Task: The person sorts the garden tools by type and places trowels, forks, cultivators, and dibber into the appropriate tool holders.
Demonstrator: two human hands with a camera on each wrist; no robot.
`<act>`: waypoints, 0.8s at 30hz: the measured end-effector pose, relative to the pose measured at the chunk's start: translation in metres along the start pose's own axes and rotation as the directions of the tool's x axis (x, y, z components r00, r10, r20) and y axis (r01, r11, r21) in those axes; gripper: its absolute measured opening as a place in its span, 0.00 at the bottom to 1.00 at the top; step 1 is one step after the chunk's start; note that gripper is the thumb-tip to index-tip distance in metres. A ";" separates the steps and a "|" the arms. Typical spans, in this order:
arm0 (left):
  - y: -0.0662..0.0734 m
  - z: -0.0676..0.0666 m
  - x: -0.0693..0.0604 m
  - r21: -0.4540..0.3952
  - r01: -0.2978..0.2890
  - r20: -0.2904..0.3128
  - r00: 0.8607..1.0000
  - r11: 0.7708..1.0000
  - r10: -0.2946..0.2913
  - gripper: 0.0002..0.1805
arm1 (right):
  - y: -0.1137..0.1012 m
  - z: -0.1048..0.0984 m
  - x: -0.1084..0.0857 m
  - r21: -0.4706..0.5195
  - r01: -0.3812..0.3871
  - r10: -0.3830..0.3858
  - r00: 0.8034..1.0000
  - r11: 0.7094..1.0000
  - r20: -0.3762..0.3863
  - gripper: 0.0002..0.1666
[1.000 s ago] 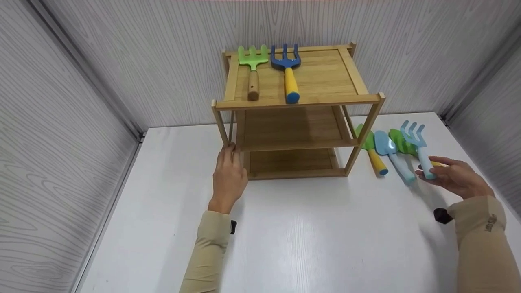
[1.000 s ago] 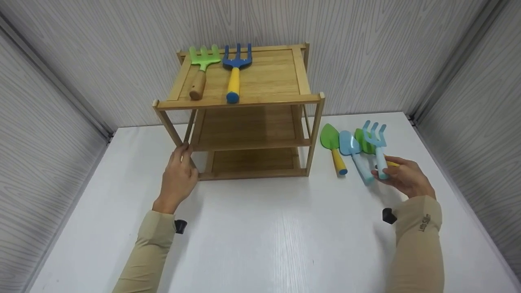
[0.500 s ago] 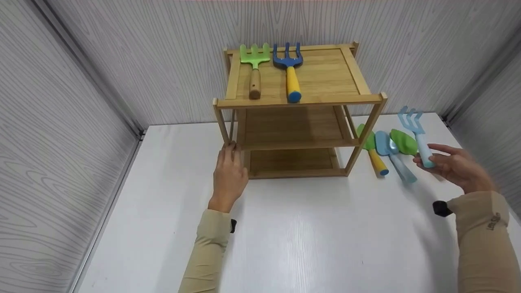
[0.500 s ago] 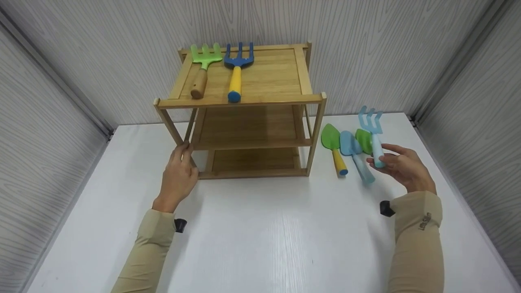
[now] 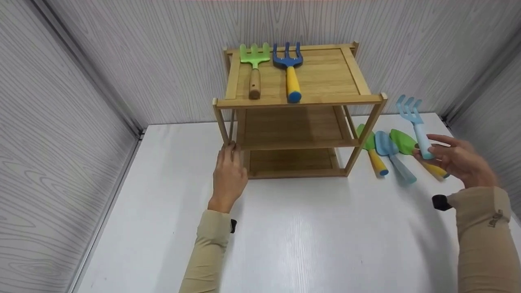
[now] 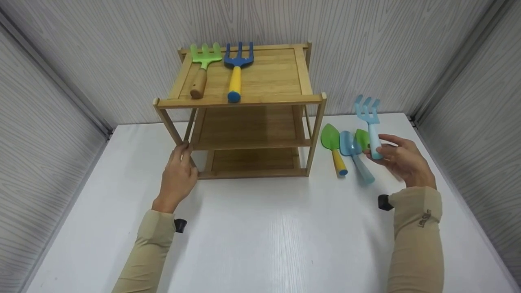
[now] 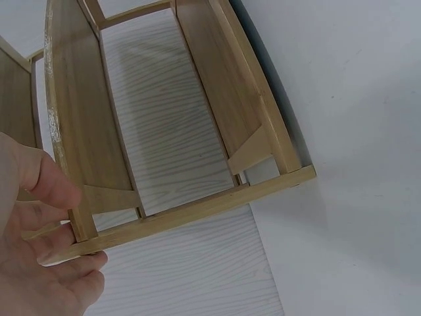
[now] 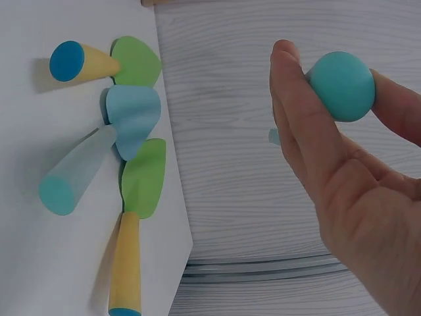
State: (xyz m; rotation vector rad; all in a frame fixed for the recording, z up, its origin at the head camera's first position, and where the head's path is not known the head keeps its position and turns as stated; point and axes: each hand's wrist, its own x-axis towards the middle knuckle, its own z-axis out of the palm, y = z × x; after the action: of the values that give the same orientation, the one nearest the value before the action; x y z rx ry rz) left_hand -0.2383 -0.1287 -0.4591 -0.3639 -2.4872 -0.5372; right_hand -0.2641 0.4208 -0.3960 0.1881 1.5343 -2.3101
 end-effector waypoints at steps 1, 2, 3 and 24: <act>0.000 0.000 0.000 0.001 -0.001 -0.001 1.000 1.000 0.001 0.27 | -0.001 0.002 0.000 -0.005 0.006 -0.006 1.000 1.000 0.002 0.19; 0.000 0.000 0.000 0.004 -0.002 0.000 1.000 1.000 0.002 0.27 | -0.002 0.003 -0.001 -0.012 0.014 -0.014 1.000 1.000 0.004 0.19; 0.000 0.000 0.000 0.004 -0.003 0.000 1.000 1.000 0.003 0.27 | -0.003 0.005 -0.001 -0.017 0.021 -0.020 1.000 1.000 0.004 0.19; 0.001 0.000 0.001 -0.007 0.014 0.010 1.000 1.000 -0.014 0.28 | -0.020 0.044 -0.006 -0.156 0.193 -0.195 0.981 0.969 0.000 0.19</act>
State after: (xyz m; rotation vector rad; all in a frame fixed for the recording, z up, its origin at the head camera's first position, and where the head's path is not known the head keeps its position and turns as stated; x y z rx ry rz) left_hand -0.2383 -0.1274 -0.4583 -0.3525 -2.5000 -0.5514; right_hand -0.2621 0.3888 -0.3596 0.0151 1.8037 -2.3236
